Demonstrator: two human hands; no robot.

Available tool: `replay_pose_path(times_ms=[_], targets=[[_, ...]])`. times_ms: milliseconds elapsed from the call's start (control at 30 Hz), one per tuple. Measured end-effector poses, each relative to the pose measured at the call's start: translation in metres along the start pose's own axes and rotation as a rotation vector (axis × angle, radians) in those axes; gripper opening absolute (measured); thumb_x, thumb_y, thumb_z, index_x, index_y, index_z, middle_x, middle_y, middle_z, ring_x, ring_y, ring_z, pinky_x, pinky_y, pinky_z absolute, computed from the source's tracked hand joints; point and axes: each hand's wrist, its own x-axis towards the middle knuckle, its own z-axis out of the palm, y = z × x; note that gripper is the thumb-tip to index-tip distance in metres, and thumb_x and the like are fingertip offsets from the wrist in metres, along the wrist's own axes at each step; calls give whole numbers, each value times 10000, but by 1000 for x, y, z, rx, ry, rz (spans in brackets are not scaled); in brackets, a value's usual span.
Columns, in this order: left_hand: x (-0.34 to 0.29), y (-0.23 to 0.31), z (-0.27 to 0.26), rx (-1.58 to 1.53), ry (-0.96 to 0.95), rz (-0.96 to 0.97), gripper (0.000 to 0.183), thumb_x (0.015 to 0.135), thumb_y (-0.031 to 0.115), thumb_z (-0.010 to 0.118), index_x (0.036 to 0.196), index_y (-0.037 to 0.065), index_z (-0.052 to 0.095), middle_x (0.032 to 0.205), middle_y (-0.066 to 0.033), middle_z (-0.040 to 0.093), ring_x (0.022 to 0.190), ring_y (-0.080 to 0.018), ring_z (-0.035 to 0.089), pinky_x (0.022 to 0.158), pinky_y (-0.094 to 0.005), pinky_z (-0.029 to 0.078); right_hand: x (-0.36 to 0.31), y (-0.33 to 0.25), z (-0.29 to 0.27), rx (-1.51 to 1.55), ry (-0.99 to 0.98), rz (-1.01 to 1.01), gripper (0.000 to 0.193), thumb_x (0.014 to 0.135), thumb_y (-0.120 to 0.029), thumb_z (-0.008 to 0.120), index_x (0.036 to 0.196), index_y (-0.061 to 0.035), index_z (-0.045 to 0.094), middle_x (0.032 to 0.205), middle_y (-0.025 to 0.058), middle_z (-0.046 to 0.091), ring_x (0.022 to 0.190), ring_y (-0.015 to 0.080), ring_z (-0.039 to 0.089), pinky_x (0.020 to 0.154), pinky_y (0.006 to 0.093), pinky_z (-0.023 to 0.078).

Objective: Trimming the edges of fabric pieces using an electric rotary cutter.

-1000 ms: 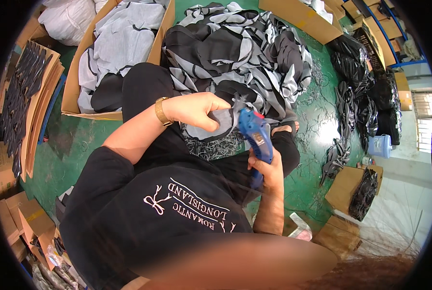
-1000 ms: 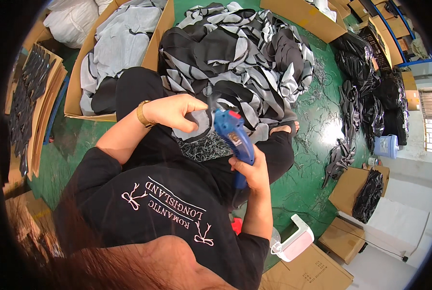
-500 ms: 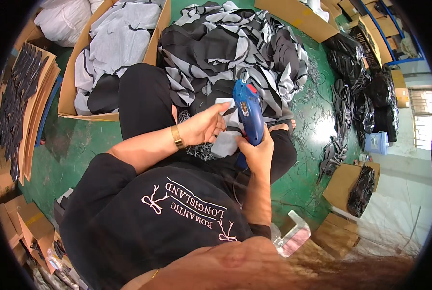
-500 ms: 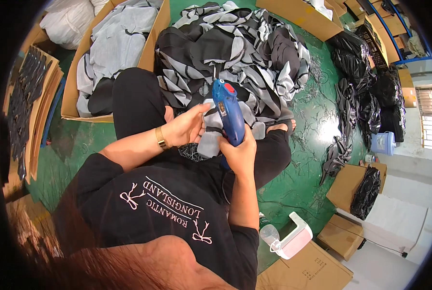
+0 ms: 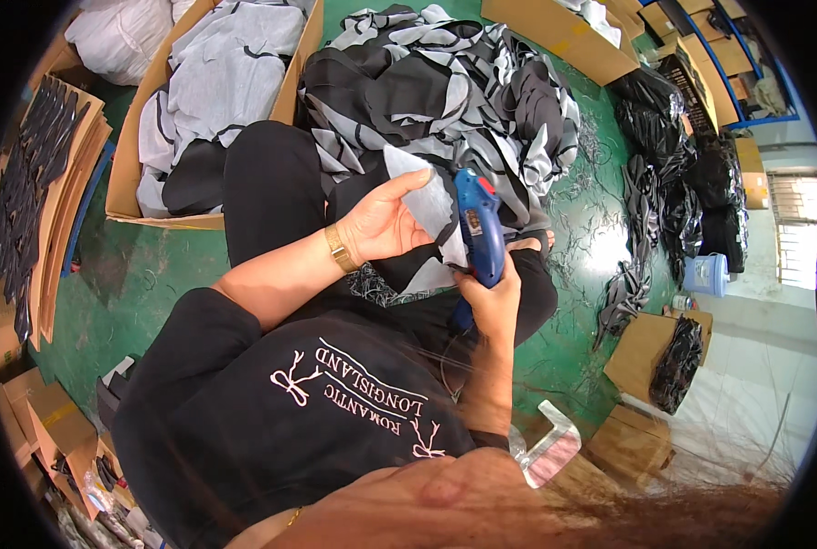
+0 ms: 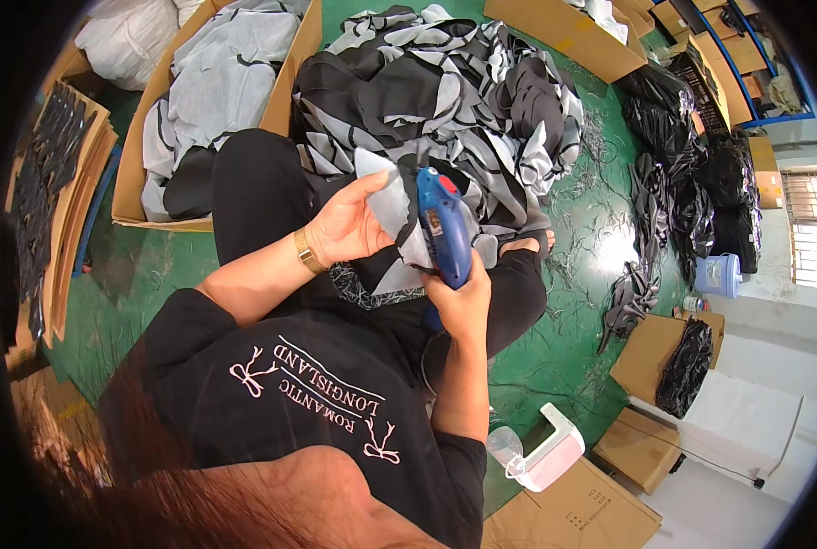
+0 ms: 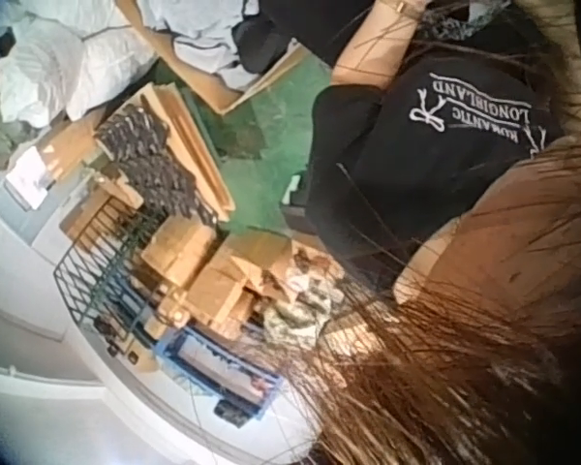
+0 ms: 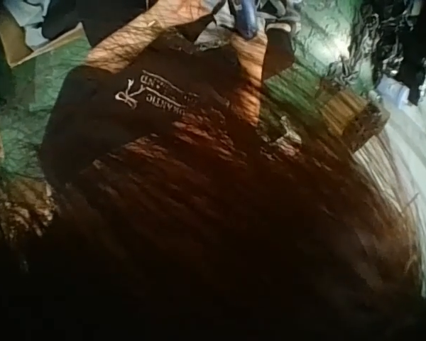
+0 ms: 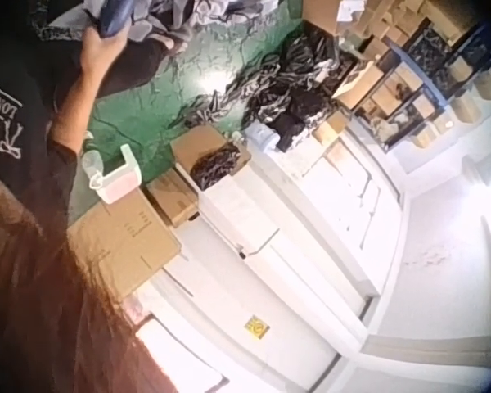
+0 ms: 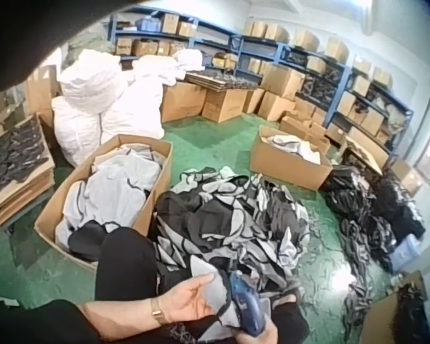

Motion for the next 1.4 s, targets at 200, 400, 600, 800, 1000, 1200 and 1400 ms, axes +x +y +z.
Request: replay_pose_path(times_ms=[200, 400, 600, 800, 1000, 1200, 1400], targets=[[-1, 5, 23, 589, 167, 141, 276, 908, 201, 598, 1127, 41, 548, 1038, -58, 635, 925, -178, 642, 779, -352, 554, 3, 23, -11, -41, -33, -22, 346, 663, -67, 698, 981, 20, 593, 805, 39, 608, 709, 92, 550, 670, 255, 463], [2, 9, 16, 627, 300, 302, 212, 918, 194, 584, 1089, 71, 569, 998, -36, 646, 879, -161, 650, 756, -343, 563, -22, 21, -29, 339, -65, 144, 300, 724, -17, 644, 1002, 53, 556, 816, 51, 571, 671, 140, 576, 651, 287, 504], [5, 1, 28, 646, 290, 372, 276, 847, 34, 638, 1118, 30, 582, 1027, -57, 645, 927, -155, 632, 788, -306, 543, -38, 25, -27, 388, -166, 233, 302, 715, -10, 644, 995, 65, 559, 786, 72, 566, 613, 144, 560, 572, 289, 513], [6, -1, 27, 642, 284, 382, 267, 840, 20, 635, 1103, 36, 592, 1021, -53, 648, 920, -141, 630, 792, -281, 531, -37, 25, -26, 427, -159, 262, 311, 697, -19, 654, 984, 62, 565, 768, 65, 553, 585, 148, 551, 515, 276, 492], [2, 5, 28, 833, 249, 383, 239, 832, 47, 645, 1067, 46, 599, 984, -32, 653, 886, -115, 628, 773, -260, 517, -35, 21, -27, 434, -167, 259, 312, 691, -26, 655, 978, 58, 566, 768, 67, 556, 565, 153, 549, 509, 273, 487], [-1, 19, 30, 1113, 141, 330, 212, 818, 39, 636, 1029, 33, 608, 939, -15, 646, 835, -85, 598, 741, -241, 493, -32, 11, -40, 339, -208, 247, 320, 694, -26, 656, 989, 57, 563, 817, 83, 580, 566, 153, 563, 511, 269, 485], [-9, 28, 55, 1493, 116, 277, 335, 766, 107, 633, 1088, 20, 596, 921, -15, 633, 812, -71, 560, 752, -245, 478, -31, 1, -53, 262, -223, 249, 338, 687, -5, 652, 1005, 63, 561, 802, 85, 592, 566, 152, 571, 512, 264, 484]])
